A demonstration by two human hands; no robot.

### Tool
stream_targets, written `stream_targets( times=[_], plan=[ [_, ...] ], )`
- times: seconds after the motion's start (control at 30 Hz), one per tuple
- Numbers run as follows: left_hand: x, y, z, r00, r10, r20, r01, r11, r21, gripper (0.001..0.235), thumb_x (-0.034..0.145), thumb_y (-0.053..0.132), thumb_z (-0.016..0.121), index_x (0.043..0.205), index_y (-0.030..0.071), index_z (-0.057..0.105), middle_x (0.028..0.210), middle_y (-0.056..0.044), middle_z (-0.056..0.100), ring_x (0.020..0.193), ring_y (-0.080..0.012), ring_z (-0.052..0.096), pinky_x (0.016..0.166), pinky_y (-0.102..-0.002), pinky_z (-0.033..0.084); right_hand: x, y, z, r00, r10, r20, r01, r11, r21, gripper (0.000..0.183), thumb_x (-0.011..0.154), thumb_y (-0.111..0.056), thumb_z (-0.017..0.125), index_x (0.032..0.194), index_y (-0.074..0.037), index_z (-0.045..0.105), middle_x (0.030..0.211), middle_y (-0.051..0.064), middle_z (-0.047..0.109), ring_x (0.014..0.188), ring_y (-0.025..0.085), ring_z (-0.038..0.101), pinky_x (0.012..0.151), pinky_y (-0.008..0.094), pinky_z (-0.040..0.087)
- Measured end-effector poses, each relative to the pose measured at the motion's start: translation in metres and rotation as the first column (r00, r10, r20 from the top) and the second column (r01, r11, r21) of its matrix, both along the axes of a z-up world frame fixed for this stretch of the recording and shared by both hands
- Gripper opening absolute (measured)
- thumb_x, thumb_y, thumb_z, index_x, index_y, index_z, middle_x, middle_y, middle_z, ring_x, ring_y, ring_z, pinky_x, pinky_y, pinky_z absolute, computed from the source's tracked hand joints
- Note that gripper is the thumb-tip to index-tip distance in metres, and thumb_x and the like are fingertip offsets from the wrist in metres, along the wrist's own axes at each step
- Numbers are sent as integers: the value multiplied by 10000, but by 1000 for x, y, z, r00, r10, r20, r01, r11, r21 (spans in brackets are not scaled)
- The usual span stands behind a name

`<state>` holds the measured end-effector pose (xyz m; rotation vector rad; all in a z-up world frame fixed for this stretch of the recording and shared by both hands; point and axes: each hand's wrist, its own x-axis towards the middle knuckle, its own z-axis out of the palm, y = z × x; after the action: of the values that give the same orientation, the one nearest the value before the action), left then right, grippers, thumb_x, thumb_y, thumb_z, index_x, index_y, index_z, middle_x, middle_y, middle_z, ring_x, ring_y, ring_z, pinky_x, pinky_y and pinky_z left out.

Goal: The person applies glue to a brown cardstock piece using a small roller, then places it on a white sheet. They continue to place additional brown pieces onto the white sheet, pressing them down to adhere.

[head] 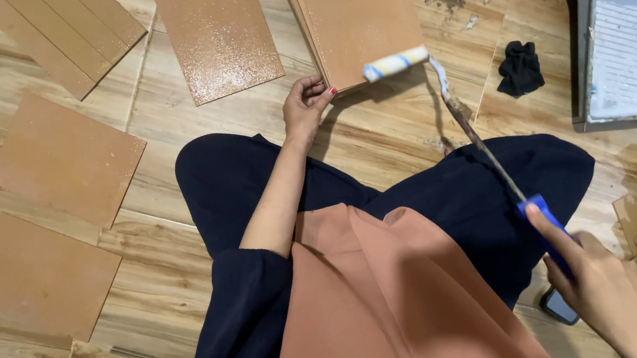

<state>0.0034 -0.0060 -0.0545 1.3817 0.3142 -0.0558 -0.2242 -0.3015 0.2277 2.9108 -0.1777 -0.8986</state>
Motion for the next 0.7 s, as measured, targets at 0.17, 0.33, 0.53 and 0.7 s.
stream_targets(
  times=[0.17,0.33,0.53,0.7],
  plan=[
    [3,-1,-3,1000,9,-5,-9,1000,-28,395,687,110,752,1040,59,584,957,-69,621,887,-115,585,791,-204,528,12,6,40,957,-240,-165,243,970,2,744,781,-285,544,1396,-497,183,1135,-94,592,904,153,658,740,291,504],
    [2,0,-1,1000,5,-9,-6,999,-45,408,690,112,749,1055,56,576,962,-70,613,889,-114,582,796,-207,526,23,9,39,928,-354,-120,358,934,15,703,780,-300,541,1400,-455,247,1220,-39,552,927,222,655,751,330,505],
    [3,0,-3,999,3,-41,-7,996,-93,443,679,91,754,1078,55,566,974,-99,614,845,-103,600,792,-209,532,41,8,17,970,-230,-74,230,973,1,700,797,-278,543,1405,-465,248,952,57,641,832,271,656,696,355,505],
    [4,0,-7,1000,-9,0,8,997,-76,434,685,106,752,1073,53,566,964,-105,608,852,-115,595,784,-223,540,101,32,7,992,-116,45,105,975,196,628,854,-172,498,1433,-274,278,811,160,543,685,320,556,604,411,430]
  ],
)
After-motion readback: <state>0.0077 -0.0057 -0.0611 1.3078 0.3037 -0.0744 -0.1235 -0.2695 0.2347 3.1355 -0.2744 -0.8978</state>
